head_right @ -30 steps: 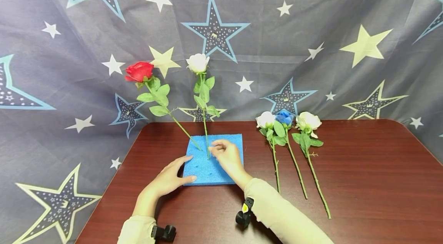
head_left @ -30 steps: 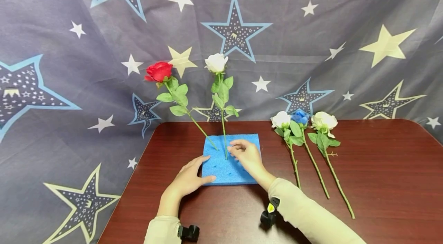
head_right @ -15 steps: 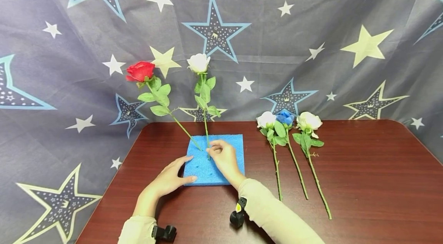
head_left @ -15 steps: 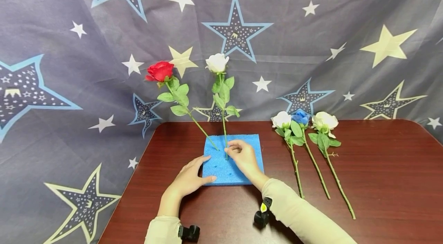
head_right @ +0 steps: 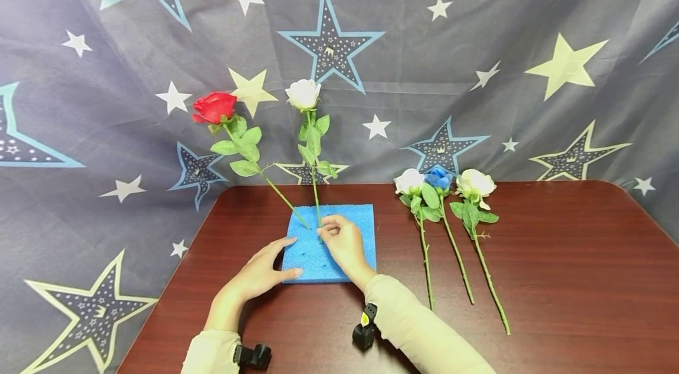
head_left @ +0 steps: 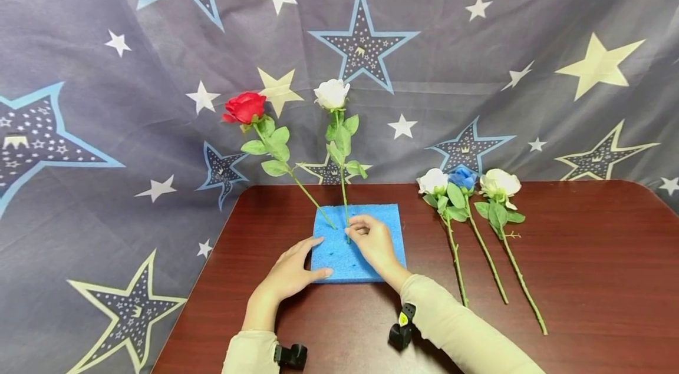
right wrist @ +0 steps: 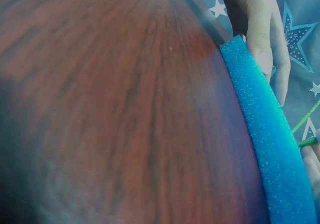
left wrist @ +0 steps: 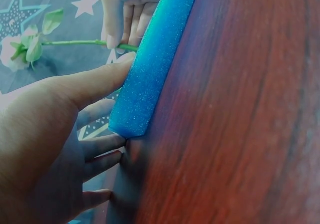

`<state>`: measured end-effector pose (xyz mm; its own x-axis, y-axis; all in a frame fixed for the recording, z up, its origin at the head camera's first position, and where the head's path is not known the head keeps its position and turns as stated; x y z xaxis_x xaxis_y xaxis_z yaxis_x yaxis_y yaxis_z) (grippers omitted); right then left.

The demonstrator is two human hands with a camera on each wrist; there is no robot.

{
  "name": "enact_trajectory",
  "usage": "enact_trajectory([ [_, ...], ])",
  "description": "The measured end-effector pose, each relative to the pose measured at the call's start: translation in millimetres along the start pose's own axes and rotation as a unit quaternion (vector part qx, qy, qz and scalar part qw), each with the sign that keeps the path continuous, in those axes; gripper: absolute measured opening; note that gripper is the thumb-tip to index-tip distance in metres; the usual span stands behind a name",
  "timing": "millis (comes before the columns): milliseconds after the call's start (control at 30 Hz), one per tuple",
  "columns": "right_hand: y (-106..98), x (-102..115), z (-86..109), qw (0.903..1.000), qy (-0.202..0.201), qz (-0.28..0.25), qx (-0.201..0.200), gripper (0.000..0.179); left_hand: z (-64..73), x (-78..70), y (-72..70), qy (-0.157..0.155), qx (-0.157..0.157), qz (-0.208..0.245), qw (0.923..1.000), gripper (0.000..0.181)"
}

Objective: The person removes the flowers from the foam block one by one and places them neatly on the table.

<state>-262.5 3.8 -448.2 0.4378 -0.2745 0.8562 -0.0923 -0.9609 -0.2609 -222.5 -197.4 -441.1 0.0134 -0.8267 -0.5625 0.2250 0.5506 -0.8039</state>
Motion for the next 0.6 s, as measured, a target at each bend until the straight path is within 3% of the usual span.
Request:
enact_trajectory([
  [600,-2.4,0.7,2.6,0.9988,-0.018,-0.037,-0.026,0.015,-0.9,-1.8,-0.8,-0.002,-0.001,0.005,1.0000,0.077],
])
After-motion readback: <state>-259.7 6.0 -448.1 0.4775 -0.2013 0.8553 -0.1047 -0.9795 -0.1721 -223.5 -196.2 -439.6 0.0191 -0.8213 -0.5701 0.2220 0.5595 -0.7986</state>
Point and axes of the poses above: each hand's wrist, its own z-axis away from the middle knuckle, its own y-axis out of the palm, x = y × z, the point moved 3 cm from there along -z, towards the middle knuckle, and after that the axes turned 12 degrees about -y, right-handed, at the moved point
